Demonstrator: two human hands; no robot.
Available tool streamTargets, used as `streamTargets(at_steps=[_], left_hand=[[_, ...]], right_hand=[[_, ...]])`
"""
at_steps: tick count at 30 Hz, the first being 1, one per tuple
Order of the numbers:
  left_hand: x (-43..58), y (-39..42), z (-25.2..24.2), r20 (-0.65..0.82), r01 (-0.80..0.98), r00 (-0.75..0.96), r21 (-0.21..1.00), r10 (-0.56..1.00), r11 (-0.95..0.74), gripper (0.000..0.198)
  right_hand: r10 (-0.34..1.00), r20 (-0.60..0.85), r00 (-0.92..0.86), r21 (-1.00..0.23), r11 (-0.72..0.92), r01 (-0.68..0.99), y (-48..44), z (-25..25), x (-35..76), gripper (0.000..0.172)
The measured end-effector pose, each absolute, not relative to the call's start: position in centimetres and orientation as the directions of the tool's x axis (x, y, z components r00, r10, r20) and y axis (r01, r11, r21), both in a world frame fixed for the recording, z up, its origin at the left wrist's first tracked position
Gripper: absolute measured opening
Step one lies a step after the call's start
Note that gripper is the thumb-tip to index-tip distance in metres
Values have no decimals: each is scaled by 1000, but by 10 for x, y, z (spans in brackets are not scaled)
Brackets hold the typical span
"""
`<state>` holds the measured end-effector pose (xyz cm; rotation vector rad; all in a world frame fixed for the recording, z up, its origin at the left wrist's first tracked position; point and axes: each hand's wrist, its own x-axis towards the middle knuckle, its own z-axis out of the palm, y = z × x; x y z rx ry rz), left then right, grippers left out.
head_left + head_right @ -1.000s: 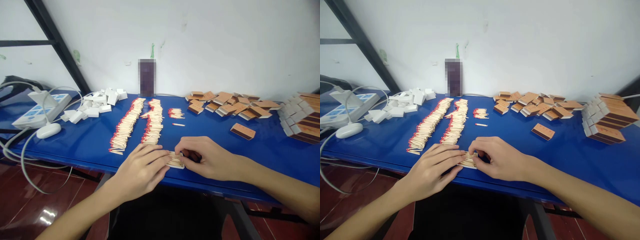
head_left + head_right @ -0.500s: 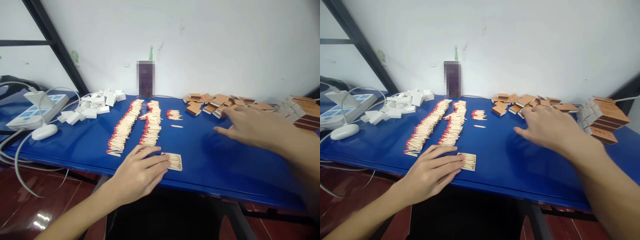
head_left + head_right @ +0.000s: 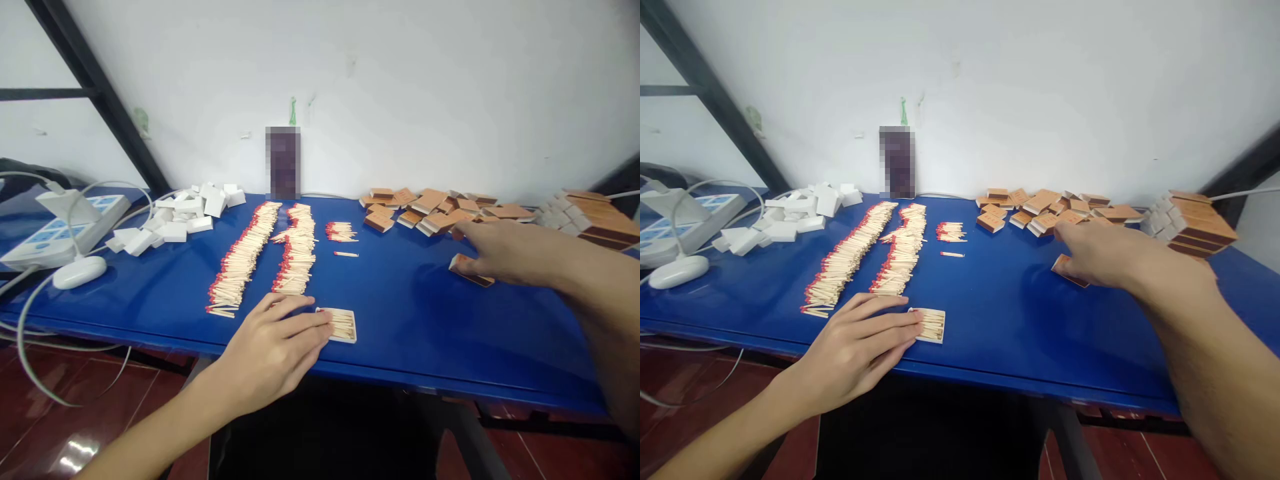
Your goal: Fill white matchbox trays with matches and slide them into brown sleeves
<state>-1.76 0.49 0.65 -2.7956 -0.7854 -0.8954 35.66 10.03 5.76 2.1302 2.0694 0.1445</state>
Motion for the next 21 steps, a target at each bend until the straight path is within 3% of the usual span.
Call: streamTargets(at_steps=[2,4,8,10,13,21], left_hand=[[-17,5,6,559,496,700,66,444,-866,21],[-16,5,6,543,490,706,90,455,-867,21],[-14,4,4,524,482,705,140,477,-865,21],[-13,4,4,533,477,699,152,478,-866,19],[-11,5,3,546,477,685,163,482,-864,17],[-10,5,3,539,476,689,167,485,-863,19]], right_hand=[[977,-196,86,173,-51,984,102,60,355,30],[967,-248,58,150,-21,989,98,62,346,26],[926,-163,-340,-54,336,940,72,66,307,19],[814,-134,-566,-211,534,818,54,66,281,17],[687,-90,-721,-303,671,677,33,64,248,19],[689,58,-723,-323,698,639,36,47,236,25]])
